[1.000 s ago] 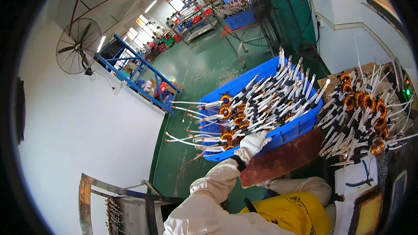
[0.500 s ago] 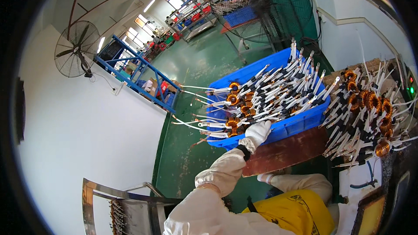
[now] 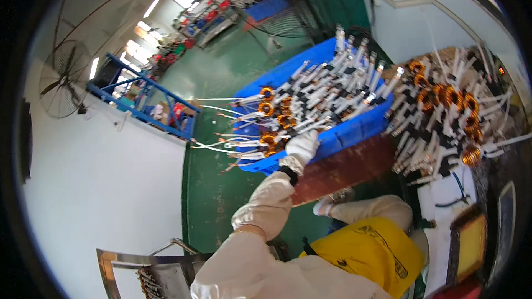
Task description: Soldering electrical wires onto copper coils at an industrial workstation.
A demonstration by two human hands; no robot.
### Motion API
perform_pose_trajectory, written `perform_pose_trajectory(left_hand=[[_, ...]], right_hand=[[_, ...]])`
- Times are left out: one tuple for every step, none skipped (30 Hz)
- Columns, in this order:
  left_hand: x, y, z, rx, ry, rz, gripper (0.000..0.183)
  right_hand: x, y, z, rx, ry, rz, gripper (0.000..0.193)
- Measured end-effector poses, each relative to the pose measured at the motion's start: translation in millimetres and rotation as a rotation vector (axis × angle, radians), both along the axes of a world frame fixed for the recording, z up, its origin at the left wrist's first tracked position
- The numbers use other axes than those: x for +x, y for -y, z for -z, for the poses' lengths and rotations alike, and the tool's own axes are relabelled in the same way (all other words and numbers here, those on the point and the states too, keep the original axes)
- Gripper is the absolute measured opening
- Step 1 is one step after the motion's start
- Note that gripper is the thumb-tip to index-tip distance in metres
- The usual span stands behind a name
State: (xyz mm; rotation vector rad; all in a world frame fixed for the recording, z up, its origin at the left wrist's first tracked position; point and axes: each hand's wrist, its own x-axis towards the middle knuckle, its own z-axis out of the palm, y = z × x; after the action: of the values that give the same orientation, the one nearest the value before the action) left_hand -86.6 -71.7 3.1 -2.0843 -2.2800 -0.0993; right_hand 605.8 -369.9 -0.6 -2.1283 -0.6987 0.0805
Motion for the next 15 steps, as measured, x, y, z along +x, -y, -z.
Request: perform_pose_trajectory(left_hand=[[-2,1,0,-0.024,-0.013,-0.006,0.023],[-2,2,2,-0.024,-0.014,-0.014,0.02],[1,3,-1,-0.02,-0.024,-0.021,0.021],[4,3,-7,-0.011,-0.041,-0.034,0.022],[3,2,-4,-0.002,-0.075,-0.019,0.024],[4,2,-4,0.016,-0.076,-0.011,0.024],[3,4,-4,0.033,-0.077,-0.005,0.025],[3,4,-3,0.051,-0.072,0.001,0.025],[1,3,-2,0.045,-0.077,-0.002,0.025],[7,1,-8,-0.004,-0.084,-0.016,0.027],[9,-2,-8,-0.006,-0.079,-0.022,0.027],[12,-4,-9,-0.008,-0.075,-0.026,0.028],[14,-5,-7,0.065,-0.101,-0.013,0.027],[14,-4,-4,0.075,-0.172,-0.015,0.028],[7,2,0,0.14,-0.229,-0.004,0.03]], right_hand=[[7,7,3,0.01,-0.002,-0.005,0.038],[17,16,7,0.023,0.001,-0.01,0.038],[29,25,14,0.037,0.003,-0.032,0.038],[38,34,21,0.046,0.0,-0.03,0.039],[46,44,25,0.051,0.003,-0.027,0.039],[34,39,18,0.033,-0.016,0.015,0.039],[21,35,12,0.015,-0.036,0.055,0.039],[11,31,5,-0.002,-0.05,0.095,0.039],[12,32,5,-0.016,-0.056,0.08,0.04],[15,35,6,-0.029,-0.058,0.073,0.04],[15,38,5,-0.014,-0.054,0.033,0.039],[11,38,7,0.024,-0.027,0.067,0.04],[10,37,7,0.021,-0.058,0.095,0.039],[-10,29,-7,0.017,-0.059,0.116,0.039],[-17,15,-13,-0.01,0.002,0.099,0.038]])
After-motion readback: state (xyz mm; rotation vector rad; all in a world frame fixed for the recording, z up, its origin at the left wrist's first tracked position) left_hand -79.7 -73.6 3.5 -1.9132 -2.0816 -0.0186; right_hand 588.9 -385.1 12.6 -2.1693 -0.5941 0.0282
